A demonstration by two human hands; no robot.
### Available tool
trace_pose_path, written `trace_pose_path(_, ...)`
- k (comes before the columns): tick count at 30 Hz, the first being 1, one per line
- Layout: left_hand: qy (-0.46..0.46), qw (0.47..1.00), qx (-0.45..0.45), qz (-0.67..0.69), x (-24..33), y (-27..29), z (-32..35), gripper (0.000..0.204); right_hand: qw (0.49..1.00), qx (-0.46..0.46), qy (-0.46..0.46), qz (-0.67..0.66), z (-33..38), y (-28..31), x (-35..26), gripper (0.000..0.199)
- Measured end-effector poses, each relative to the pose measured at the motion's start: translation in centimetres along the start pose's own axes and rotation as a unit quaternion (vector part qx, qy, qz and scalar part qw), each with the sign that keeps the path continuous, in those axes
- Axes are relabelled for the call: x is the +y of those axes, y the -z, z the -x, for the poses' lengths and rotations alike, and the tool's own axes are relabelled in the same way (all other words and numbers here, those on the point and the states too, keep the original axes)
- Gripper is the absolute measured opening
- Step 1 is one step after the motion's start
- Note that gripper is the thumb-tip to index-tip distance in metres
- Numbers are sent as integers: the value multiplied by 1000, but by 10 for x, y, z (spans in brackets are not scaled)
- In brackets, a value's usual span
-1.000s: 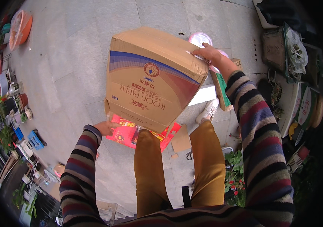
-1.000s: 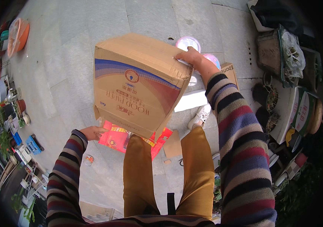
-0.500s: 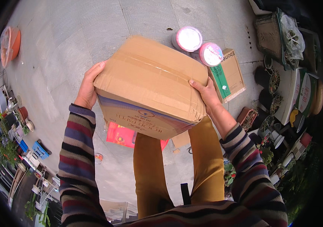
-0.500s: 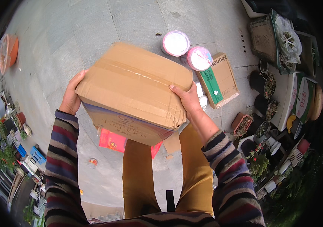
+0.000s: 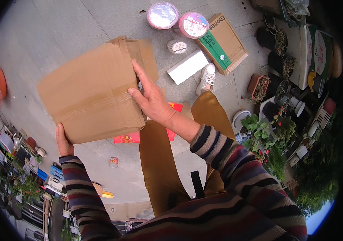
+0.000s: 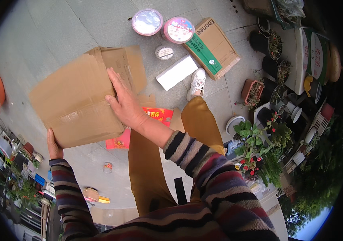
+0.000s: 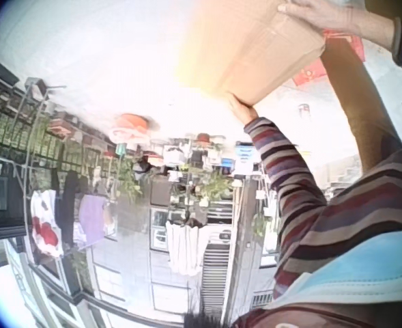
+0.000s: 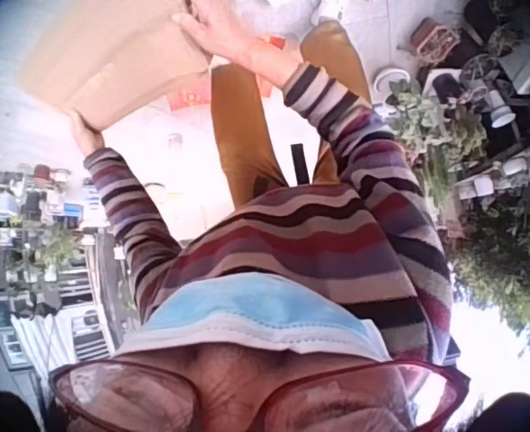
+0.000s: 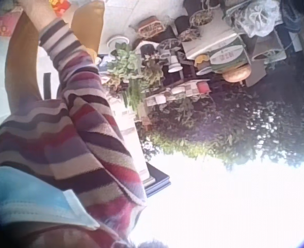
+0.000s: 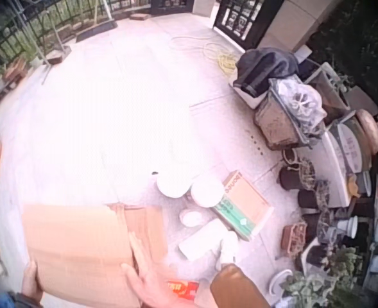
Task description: The person unpacks a cardboard box containing plastic containers and a white pipe. They remove the items, close the box, and then walk to a sink area. The person attaches a white plastic pipe to a vertical drain pipe using a metal clamp.
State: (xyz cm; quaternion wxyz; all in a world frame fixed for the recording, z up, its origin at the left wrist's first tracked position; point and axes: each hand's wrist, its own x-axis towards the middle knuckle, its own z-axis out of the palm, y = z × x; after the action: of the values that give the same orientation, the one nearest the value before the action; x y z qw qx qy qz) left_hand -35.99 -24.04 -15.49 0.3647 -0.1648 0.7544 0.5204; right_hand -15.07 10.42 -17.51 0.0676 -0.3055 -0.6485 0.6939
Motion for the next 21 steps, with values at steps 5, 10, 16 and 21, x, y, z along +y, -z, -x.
trace_pose_path(5,20,999,15,-37,-20,-22,-17,52,988,-8,-138,-62,2,65,33,52)
trace_pose_path(10,112,975,0,-194,-31,-37,-34,51,946,173,-273,-24,97,175,40,44)
trace_pose_path(16,147,965,26,-215,-87,0,-56,60,842,376,-388,3,327,194,0,37)
trace_pose_path(21,136,951,-23,-278,-44,-11,-32,74,804,391,-447,13,429,150,46,32)
